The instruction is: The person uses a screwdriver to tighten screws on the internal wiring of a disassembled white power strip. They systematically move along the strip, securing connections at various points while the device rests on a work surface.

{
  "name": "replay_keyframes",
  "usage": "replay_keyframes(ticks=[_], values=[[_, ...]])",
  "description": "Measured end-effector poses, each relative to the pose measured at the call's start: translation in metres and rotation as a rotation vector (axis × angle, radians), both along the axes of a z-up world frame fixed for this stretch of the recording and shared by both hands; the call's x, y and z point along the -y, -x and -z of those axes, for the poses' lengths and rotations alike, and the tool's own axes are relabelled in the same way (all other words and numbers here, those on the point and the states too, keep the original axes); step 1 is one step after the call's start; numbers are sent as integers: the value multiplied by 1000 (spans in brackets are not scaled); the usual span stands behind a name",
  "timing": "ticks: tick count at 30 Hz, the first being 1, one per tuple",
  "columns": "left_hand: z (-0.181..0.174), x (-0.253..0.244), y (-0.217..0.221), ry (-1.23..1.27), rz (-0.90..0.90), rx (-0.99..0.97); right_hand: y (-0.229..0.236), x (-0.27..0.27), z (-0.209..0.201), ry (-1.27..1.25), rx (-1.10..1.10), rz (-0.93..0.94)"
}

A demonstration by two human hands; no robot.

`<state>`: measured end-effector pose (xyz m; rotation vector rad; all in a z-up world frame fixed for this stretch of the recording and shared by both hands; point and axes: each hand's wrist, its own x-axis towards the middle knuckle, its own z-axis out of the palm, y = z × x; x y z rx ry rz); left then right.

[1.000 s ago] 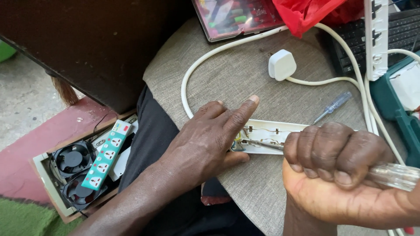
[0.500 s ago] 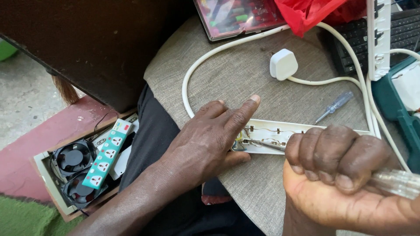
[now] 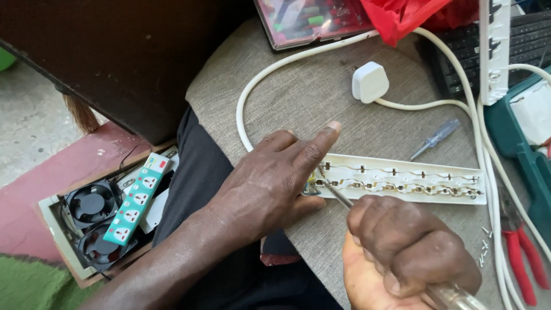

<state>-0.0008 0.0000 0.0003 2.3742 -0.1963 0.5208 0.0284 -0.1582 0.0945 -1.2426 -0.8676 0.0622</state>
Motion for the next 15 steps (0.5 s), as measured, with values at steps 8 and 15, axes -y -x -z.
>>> replay_keyframes(ticks=[8, 15], values=[[-3, 1, -2, -2, 3, -43, -13, -1, 4, -100, -78, -23], [-6, 0, -5, 1, 8, -117, -16, -10, -5, -112, -142, -38]])
